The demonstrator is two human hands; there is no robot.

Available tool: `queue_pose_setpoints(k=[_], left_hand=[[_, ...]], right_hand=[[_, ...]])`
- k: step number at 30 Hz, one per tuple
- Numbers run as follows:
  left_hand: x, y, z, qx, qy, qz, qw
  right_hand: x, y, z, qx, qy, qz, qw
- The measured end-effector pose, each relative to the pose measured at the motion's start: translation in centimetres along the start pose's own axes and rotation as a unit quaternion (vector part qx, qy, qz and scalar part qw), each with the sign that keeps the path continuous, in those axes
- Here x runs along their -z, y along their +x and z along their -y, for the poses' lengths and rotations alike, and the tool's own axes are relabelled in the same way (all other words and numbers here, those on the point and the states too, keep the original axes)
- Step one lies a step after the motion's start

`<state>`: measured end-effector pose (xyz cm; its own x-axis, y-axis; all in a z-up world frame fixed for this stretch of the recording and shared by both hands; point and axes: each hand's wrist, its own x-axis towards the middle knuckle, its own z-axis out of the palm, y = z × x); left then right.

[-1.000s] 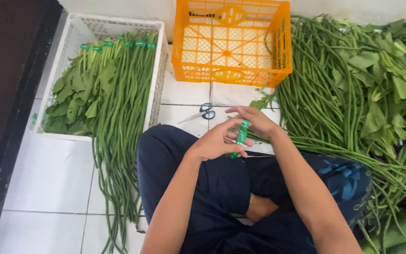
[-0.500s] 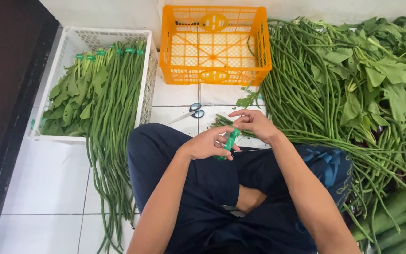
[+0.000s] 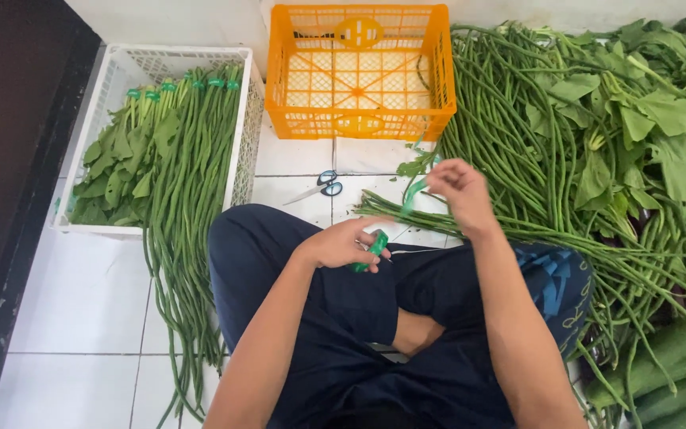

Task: Bundling long beans by picking them from a pile, aligning them, and securing them with tape.

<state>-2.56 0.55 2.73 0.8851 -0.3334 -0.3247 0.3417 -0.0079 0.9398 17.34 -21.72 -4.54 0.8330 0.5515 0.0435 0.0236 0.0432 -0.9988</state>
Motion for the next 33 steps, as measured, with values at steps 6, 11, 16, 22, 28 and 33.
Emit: queue_pose_setpoints(k=[6,11,16,22,28,33], left_hand=[[2.5,1.1,-0.3,0.005,0.140,-0.029,0.990],[9.0,4.7,1.6,0.084,0.417,-0.157,0.891],[17.1,9.5,11.5,0.154,0.545,-0.257,0.783],[14.8,12.0,13.6,0.229,0.504,-0.290,0.780],[7.0,10.4,6.3,0.153,0.574,-0.164,0.788],[5.4,10.9,6.1,0.143,0.639,-0.073,0.753]], right_hand=[[3.5,-0.5,1.8,0.034,-0.088,-0.067,0.993],[3.1,-0.8,2.4,0.018,-0.130,-0.087,0.987],[1.6,-1.1,2.9,0.016,-0.163,-0.073,0.984],[1.3,-1.2,3.2,-0.002,-0.171,-0.046,0.984],[-0.3,-1.1,3.6,-0.014,-0.157,-0.039,0.987],[-0.5,-1.2,2.5,-0.007,-0.119,-0.025,0.993]])
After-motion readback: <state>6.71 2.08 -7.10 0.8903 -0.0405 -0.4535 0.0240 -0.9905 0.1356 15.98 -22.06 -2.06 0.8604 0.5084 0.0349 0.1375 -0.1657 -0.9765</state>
